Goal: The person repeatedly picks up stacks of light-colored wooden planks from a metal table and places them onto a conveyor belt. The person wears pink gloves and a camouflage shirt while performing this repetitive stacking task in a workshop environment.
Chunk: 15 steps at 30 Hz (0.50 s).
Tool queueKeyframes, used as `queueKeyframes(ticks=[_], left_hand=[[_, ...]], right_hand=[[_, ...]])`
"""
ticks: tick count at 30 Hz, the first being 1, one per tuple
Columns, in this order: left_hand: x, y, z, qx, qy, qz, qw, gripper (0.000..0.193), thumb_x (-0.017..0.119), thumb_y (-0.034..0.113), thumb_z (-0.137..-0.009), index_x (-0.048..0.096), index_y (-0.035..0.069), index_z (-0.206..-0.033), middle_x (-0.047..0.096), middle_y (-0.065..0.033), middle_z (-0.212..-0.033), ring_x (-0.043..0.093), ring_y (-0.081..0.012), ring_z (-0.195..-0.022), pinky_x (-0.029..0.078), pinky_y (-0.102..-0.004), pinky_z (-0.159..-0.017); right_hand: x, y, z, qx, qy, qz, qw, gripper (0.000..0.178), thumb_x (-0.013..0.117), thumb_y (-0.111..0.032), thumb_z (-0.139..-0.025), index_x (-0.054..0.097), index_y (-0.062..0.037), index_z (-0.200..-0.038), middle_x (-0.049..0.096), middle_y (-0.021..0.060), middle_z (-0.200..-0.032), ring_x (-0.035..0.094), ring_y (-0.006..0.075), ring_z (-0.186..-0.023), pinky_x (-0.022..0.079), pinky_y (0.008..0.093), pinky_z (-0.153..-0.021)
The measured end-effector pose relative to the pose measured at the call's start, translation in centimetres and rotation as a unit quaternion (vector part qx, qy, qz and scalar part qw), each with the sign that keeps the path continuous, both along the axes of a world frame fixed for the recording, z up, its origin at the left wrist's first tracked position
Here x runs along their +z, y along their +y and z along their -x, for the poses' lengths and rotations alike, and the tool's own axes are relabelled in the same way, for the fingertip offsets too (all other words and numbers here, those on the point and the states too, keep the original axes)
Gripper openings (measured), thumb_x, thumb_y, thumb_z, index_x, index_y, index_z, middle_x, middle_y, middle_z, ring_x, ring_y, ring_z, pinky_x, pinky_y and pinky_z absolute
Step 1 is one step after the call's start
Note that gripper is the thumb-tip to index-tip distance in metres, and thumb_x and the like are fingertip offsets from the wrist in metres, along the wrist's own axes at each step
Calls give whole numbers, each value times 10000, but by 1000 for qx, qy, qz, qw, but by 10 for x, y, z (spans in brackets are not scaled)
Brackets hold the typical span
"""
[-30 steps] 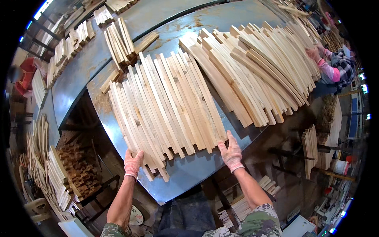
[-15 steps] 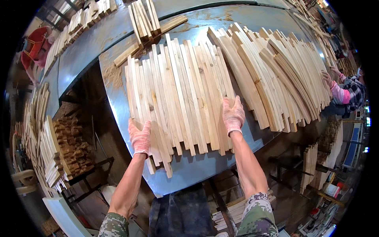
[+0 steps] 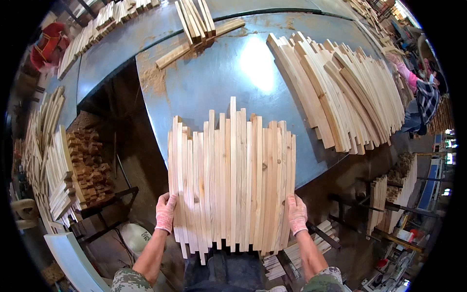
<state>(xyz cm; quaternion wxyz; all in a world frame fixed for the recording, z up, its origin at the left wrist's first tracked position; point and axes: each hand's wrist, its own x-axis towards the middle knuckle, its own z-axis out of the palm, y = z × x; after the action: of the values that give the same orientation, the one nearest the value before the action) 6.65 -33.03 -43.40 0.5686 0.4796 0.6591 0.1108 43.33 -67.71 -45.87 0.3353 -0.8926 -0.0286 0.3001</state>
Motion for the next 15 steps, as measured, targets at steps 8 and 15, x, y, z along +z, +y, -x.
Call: queueKeyframes(ticks=[8,15], left_hand=[[-16,5,10,-42,-157,183,970,717,756,503,-982,568,-10,-1447,668,-103,-1348,609,-174,-1224,467,-371,-1112],[14,9,20,-12,-167,271,948,737,930,268,-842,598,34,-1456,706,-78,-1315,659,-190,-1214,519,-371,-1093]], right_hand=[[10,39,-6,-105,252,-89,958,456,608,-554,-1058,688,-131,-904,598,-59,-803,554,89,-750,443,297,-693],[11,21,9,-99,261,-134,951,370,736,-501,-980,650,-163,-856,606,-55,-796,570,94,-703,451,322,-639]])
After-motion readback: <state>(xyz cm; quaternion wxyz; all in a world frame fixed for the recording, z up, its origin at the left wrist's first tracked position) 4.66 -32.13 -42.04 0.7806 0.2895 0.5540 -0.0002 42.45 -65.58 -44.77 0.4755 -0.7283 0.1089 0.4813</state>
